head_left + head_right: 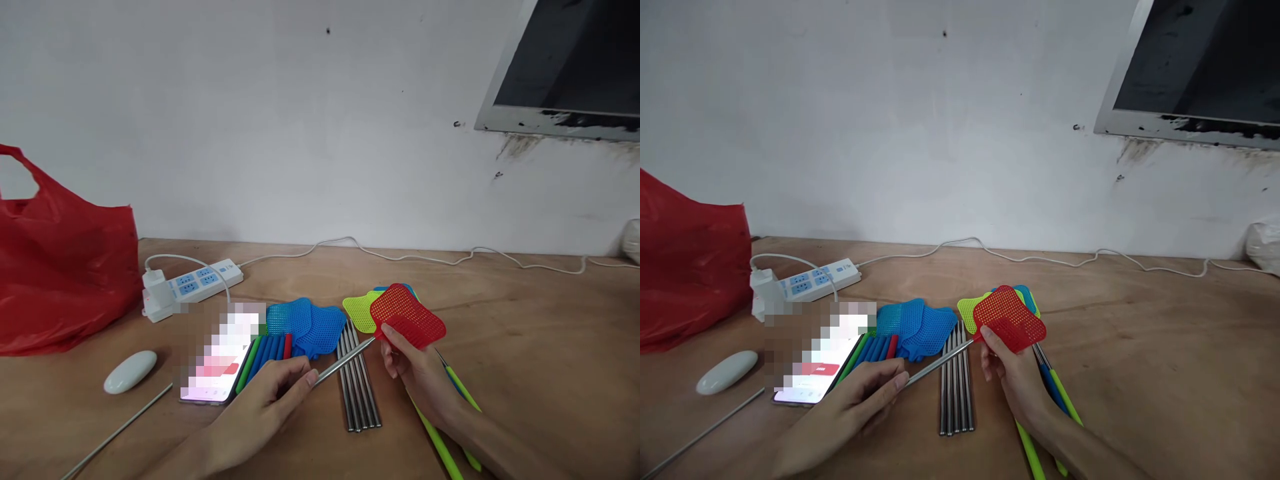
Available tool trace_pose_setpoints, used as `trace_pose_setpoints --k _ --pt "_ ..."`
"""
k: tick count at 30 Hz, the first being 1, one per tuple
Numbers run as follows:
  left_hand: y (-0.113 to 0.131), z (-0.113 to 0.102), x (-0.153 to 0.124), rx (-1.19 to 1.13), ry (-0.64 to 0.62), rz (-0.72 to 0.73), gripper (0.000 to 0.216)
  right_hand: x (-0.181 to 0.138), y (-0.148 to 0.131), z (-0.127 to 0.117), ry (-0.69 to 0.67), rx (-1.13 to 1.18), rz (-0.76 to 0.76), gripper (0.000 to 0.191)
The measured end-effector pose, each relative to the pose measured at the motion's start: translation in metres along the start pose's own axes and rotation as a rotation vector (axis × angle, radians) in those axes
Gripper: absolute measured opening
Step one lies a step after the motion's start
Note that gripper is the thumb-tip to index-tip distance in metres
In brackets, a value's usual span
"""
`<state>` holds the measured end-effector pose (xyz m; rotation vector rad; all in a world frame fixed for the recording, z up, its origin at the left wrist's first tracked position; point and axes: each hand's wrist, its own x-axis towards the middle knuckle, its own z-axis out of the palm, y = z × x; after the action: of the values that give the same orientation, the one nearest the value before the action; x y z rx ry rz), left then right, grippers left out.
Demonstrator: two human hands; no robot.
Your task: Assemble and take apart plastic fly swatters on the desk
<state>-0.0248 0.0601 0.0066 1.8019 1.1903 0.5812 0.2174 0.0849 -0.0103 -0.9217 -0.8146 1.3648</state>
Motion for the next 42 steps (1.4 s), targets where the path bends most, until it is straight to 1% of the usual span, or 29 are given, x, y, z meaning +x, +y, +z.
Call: trace_pose_setpoints --k 3,5,7,9,11,13,14,18,20,23,26,29,32,35,38,42 --pt "0.001 -0.001 0.002 -0.186 -0.089 -0.059 0.047 0.001 -0.004 -0.003 -0.067 -0.029 0.042 0.029" --pt "0.002 -0.002 0.003 -0.267 -0.116 -0.073 0.050 0.002 -0.009 -0.004 -0.126 -0.027 0.093 0.030" --pt "0.002 -0.003 0.004 -0.289 -0.127 -0.079 0.052 0.002 -0.012 -0.004 -0.178 0.002 0.135 0.036" --pt "0.002 -0.004 0.004 -0.281 -0.145 -0.082 0.052 0.001 -0.014 -0.002 -0.201 0.028 0.156 0.041" --pt "0.002 -0.004 0.004 -0.275 -0.158 -0.082 0.051 -0.001 -0.013 0.001 -0.177 0.026 0.136 0.038" --pt "0.003 -0.004 0.004 -0.283 -0.165 -0.093 0.050 -0.003 -0.010 0.003 -0.150 -0.008 0.081 0.031" --pt "0.004 -0.004 0.004 -0.286 -0.163 -0.100 0.050 -0.004 -0.007 0.003 -0.161 -0.043 0.056 0.029" --pt "0.006 -0.003 0.005 -0.292 -0.180 -0.112 0.047 -0.005 0.002 -0.001 -0.316 -0.213 0.015 0.024" --pt "0.006 -0.002 0.005 -0.301 -0.189 -0.113 0.046 -0.005 0.004 -0.004 -0.352 -0.241 0.017 0.023" --pt "0.002 0.001 0.006 -0.329 -0.196 -0.094 0.045 -0.005 0.004 -0.007 -0.350 -0.243 0.033 0.020" --pt "-0.001 0.002 0.006 -0.349 -0.212 -0.072 0.042 -0.005 0.001 -0.006 -0.334 -0.271 0.036 0.021" --pt "-0.002 0.003 0.005 -0.362 -0.224 -0.076 0.039 -0.005 -0.002 -0.004 -0.355 -0.298 0.052 0.022" --pt "0.000 0.004 0.005 -0.401 -0.254 -0.075 0.039 -0.006 -0.003 -0.005 -0.359 -0.298 0.036 0.025" --pt "0.002 0.006 0.004 -0.423 -0.271 -0.072 0.040 -0.007 -0.001 -0.008 -0.326 -0.271 -0.001 0.026" --pt "0.006 0.007 0.003 -0.422 -0.257 -0.072 0.041 -0.010 0.003 -0.009 -0.269 -0.230 -0.021 0.025" --pt "0.011 0.008 0.003 -0.435 -0.252 -0.066 0.043 -0.013 0.003 -0.004 -0.199 -0.134 -0.036 0.028"
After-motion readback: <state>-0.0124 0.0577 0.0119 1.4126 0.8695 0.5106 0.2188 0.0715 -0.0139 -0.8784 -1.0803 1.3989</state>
